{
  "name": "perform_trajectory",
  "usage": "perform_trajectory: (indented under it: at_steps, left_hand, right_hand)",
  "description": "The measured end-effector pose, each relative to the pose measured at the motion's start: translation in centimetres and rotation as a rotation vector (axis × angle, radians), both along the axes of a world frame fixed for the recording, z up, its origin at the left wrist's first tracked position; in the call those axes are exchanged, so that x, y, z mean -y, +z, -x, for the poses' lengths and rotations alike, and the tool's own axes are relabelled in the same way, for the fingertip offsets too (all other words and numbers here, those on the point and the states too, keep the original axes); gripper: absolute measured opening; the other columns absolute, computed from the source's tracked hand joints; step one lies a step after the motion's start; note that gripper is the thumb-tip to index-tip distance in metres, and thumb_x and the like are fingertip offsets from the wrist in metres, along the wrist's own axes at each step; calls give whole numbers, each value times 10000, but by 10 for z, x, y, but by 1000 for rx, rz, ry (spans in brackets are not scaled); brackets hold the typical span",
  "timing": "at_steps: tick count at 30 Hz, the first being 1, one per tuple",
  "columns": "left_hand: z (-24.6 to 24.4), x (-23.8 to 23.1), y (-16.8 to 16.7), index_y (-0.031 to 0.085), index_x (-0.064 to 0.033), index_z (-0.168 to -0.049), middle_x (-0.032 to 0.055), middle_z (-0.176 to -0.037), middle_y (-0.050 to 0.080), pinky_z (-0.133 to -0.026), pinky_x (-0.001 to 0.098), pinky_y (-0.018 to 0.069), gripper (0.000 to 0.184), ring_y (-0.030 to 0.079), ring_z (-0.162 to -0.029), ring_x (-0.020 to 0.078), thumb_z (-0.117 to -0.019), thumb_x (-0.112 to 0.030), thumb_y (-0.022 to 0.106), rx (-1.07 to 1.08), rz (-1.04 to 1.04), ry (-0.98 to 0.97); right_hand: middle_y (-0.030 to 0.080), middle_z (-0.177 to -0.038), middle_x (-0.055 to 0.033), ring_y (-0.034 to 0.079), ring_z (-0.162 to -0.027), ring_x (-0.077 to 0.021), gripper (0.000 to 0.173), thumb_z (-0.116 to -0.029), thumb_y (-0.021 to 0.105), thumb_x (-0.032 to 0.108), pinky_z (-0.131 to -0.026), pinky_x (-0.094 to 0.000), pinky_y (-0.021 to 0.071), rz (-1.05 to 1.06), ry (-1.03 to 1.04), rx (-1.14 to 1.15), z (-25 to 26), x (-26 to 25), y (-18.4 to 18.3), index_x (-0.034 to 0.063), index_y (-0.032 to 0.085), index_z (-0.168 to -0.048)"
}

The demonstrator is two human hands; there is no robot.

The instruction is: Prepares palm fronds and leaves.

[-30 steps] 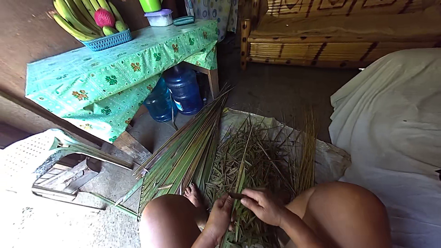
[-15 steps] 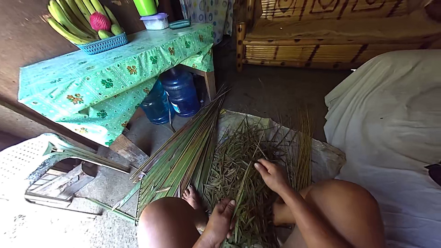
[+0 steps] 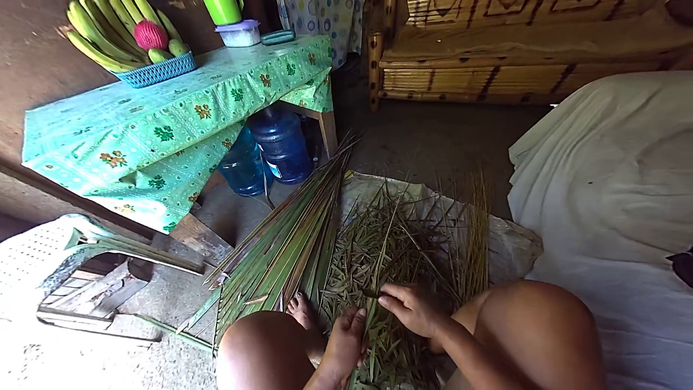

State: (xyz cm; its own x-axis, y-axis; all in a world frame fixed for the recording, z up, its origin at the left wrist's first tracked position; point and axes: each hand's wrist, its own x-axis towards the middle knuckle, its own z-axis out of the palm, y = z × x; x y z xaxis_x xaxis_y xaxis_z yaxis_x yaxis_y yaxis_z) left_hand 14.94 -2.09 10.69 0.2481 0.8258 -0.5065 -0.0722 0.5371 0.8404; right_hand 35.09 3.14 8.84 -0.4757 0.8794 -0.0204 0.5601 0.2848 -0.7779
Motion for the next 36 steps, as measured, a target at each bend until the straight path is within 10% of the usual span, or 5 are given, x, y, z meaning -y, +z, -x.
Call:
perform_trajectory:
  at_steps: [9, 13, 22, 28, 36]
  left_hand:
    - [5, 13, 2, 522, -103, -928, -63, -538, 410, -375, 146, 327, 298, 363, -386, 7, -1123, -187, 312, 118, 78, -78]
    - [5, 15, 0, 530, -92, -926, -62, -538, 418, -374, 142, 331, 304, 370, -386, 2, -1122, -182, 316, 124, 85, -65]
    - [-8, -21, 7, 550, -30, -1061, -24, -583, 469, -418, 195, 402, 277, 438, -428, 53, -1134, -191, 337, -102, 21, 58]
    - [-4, -7, 9, 538, -29, -1164, 17, -642, 572, -463, 217, 522, 307, 575, -479, 88, -1135, -193, 281, 55, 66, 49]
    - [2, 3, 4, 512, -102, -990, -59, -552, 414, -388, 152, 348, 271, 384, -401, 15, -1128, -190, 295, 82, 45, 21]
  right_hand:
    - [709, -999, -201, 687, -943, -337, 396, -1084, 455, 287, -881, -568, 518, 26, -407, 35, -23, -43, 0, -11, 684, -1206]
    - [575, -751, -42, 544, -680, -139, 346, -1094, 432, 234, -695, -357, 475, 22, -656, -132, -39, -56, -4, 3, 687, -1124]
    - [615, -743, -78, 572, -671, -168, 398, -1047, 465, 336, -648, -387, 478, 164, 97, -151, 11, 25, 9, 23, 706, -998]
    - [635, -774, -103, 613, -729, -207, 418, -1052, 455, 351, -687, -420, 497, 50, 4, -77, 3, 9, 2, 22, 698, -967]
    - [664, -812, -147, 662, -775, -278, 423, -1042, 481, 358, -711, -490, 522, -68, -35, 53, -4, -11, -2, 5, 693, -944]
